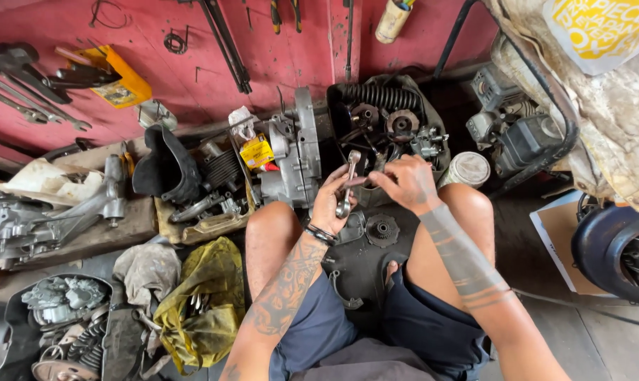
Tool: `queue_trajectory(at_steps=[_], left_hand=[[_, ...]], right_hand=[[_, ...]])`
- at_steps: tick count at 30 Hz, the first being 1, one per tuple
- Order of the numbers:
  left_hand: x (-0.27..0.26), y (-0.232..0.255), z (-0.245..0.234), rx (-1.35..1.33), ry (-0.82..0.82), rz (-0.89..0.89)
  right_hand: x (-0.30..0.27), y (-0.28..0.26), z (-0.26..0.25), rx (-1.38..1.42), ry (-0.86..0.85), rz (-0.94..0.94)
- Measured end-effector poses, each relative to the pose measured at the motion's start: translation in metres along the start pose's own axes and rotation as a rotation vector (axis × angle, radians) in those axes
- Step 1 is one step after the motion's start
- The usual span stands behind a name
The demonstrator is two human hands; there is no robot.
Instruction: The person sits on the floor and uses a red brush to clean a metal connecting rod. They scrub the rod's surfaces and the inside of the circular opening, rotating the part to access different areas.
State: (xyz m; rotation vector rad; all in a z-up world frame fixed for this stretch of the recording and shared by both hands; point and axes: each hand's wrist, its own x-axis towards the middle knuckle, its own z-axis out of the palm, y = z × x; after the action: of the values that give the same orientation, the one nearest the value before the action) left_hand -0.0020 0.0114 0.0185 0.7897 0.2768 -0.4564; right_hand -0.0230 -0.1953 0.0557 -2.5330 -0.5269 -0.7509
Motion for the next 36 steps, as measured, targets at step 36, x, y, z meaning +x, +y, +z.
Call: queue_trajectory(at_steps=[36], left_hand=[[0.002,0.004,-0.003,-0.106,-0.045,-0.036]], right_hand=[[0.004,0.014,-0.010,0.060,-0.028,0.027]])
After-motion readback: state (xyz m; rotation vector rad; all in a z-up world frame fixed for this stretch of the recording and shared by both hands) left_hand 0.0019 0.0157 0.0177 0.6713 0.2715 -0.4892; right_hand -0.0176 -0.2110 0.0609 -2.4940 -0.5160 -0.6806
